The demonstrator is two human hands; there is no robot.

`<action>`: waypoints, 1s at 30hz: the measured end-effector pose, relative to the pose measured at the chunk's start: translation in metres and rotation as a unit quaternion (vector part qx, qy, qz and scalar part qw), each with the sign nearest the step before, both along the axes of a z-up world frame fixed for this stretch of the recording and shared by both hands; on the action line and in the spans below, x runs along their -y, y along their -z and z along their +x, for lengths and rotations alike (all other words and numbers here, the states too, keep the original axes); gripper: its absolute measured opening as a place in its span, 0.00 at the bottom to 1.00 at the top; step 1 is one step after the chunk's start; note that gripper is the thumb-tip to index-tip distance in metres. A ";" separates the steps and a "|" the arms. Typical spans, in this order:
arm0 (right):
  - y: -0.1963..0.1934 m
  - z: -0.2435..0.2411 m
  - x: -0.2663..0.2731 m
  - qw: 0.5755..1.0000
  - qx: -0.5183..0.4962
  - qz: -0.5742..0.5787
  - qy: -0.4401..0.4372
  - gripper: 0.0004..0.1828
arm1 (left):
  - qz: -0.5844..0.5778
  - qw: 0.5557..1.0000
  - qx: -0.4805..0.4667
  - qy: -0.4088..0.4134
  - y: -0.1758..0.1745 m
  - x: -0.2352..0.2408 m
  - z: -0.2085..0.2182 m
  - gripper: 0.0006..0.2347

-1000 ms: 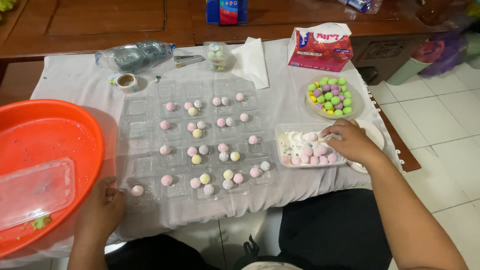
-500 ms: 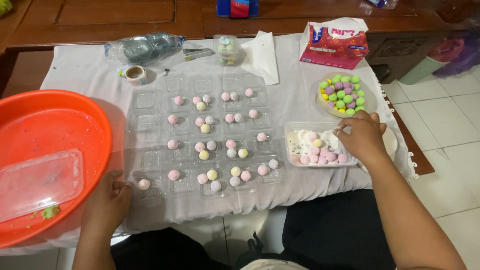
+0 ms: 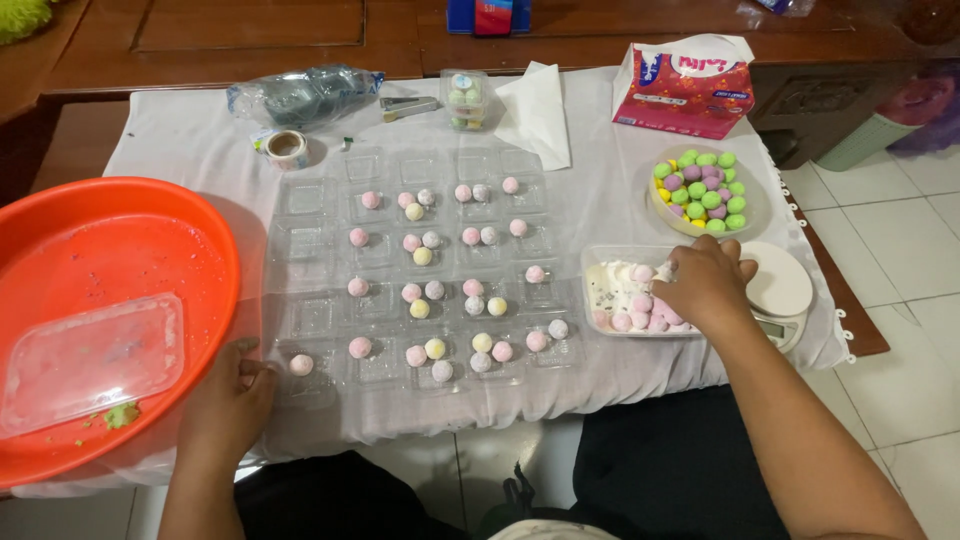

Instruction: Sorting and placing small colored dough balls into a plastic tray.

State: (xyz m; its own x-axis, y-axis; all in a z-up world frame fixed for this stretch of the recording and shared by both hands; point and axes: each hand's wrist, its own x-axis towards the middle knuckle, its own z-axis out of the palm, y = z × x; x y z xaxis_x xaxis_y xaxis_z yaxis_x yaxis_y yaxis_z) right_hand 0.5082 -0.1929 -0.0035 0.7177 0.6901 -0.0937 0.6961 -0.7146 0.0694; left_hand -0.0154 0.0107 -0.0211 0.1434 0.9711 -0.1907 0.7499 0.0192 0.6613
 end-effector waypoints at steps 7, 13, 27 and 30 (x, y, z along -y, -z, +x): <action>0.007 0.012 0.007 0.999 -0.028 -0.015 0.015 0.19 | -0.003 1.000 0.009 0.000 -0.002 0.001 0.000 0.20; 0.011 0.021 0.009 0.999 -0.043 -0.013 0.009 0.27 | -0.005 1.000 -0.008 0.001 -0.002 0.000 0.001 0.20; 0.004 0.009 0.006 0.999 -0.024 -0.024 0.005 0.20 | 0.016 1.000 -0.009 0.008 0.008 -0.003 -0.001 0.21; 0.005 0.010 0.007 0.999 -0.026 -0.029 0.006 0.20 | 0.018 1.000 -0.003 0.010 0.008 -0.002 -0.001 0.21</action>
State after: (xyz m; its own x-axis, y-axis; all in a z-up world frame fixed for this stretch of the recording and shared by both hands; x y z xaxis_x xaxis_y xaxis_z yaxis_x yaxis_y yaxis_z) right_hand 0.5186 -0.1999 -0.0083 0.7191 0.6736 -0.1706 0.6912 -0.7187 0.0755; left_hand -0.0168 0.0131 -0.0289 0.1613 0.9743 -0.1572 0.7536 -0.0188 0.6571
